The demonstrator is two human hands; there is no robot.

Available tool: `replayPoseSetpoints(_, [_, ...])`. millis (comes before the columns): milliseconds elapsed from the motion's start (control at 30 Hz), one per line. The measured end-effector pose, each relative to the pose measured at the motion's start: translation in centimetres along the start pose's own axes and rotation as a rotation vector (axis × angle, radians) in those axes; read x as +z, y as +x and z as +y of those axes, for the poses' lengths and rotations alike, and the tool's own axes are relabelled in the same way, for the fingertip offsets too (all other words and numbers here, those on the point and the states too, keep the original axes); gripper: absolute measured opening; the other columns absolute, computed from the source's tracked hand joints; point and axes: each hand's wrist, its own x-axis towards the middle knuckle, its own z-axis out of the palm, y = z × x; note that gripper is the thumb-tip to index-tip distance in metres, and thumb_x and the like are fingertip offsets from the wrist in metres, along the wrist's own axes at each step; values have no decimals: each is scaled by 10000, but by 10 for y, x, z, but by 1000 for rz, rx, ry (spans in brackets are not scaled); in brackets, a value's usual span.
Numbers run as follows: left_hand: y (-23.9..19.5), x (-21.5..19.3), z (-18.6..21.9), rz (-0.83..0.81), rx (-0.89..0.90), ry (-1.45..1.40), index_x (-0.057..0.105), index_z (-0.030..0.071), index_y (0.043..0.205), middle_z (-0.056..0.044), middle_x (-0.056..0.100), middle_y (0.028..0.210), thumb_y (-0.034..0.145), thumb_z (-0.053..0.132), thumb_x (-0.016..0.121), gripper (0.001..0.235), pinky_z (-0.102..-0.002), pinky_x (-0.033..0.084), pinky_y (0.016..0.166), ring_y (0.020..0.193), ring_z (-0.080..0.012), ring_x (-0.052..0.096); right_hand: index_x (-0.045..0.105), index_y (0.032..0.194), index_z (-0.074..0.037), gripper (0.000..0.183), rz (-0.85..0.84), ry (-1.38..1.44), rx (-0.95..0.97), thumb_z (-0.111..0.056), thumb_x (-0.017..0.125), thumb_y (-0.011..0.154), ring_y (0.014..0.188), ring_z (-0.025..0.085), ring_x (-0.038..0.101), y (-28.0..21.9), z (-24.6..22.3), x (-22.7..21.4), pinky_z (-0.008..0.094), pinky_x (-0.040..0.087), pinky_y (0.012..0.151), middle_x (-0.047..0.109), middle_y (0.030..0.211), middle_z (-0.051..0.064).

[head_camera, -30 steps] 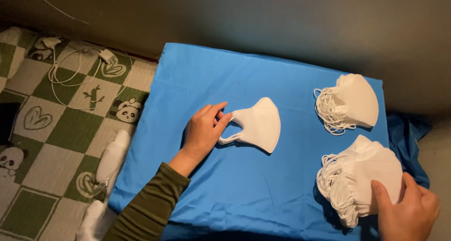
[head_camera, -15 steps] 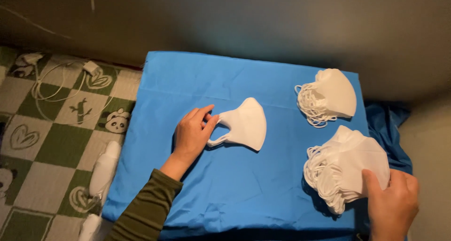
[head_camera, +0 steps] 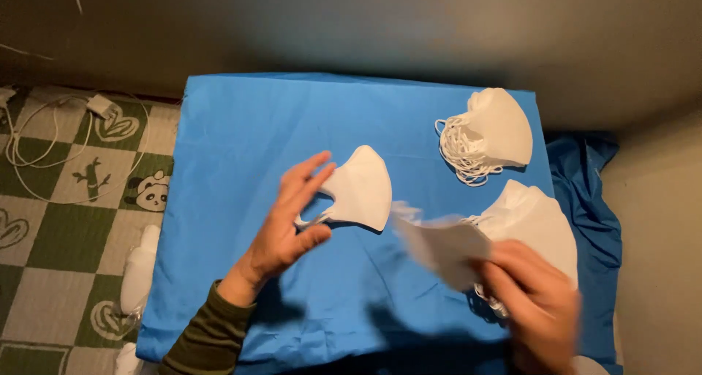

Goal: Folding and packaging individual face masks into plastic bags.

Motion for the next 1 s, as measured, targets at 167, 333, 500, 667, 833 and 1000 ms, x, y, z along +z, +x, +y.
replayPoseSetpoints(167, [-9,12,-13,25,-179,-327,477,84,1503,-118,584,1304,844,289,740,738,-392,453,1083,1214,-219,541,737,796,83,168,-89,355,101,-2,657,917,476,207,551,49,12,70,311,472,441,618,582,161])
replayPoseSetpoints(333, [-8,8,-23,329,-270,-195,702,89,1338,-85,738,944,891,64,762,452,-287,577,883,911,-103,637,735,1084,69,176,-49,392,-10,-20,668,948,435,204,506,77,40,107,329,454,416,576,520,174])
replayPoseSetpoints(500, [-5,3,-21,371,-207,121,748,122,1249,-47,714,893,904,61,754,350,-272,589,720,785,-125,671,567,1465,-37,517,43,107,-183,-29,677,960,640,154,531,84,63,121,334,467,585,668,731,140])
replayPoseSetpoints(667, [-6,5,-20,402,-175,183,755,109,1227,-42,699,884,899,26,756,338,-250,581,659,721,-119,646,600,1448,-102,446,15,-29,-242,-111,655,1005,633,175,605,91,78,126,333,496,598,719,750,111])
replayPoseSetpoints(833, [-7,4,-20,406,-184,216,752,95,1224,-54,690,896,895,7,749,341,-234,548,586,660,-117,620,628,1435,-138,433,10,-165,-328,-150,668,1004,653,223,682,91,83,129,332,547,607,748,775,84])
replayPoseSetpoints(1000, [-11,3,-35,329,-228,275,750,98,1233,-75,679,983,856,11,767,388,-279,574,602,700,-150,632,665,1374,-218,361,108,-508,-520,-200,665,1014,859,171,744,91,89,136,302,595,697,763,1016,-25])
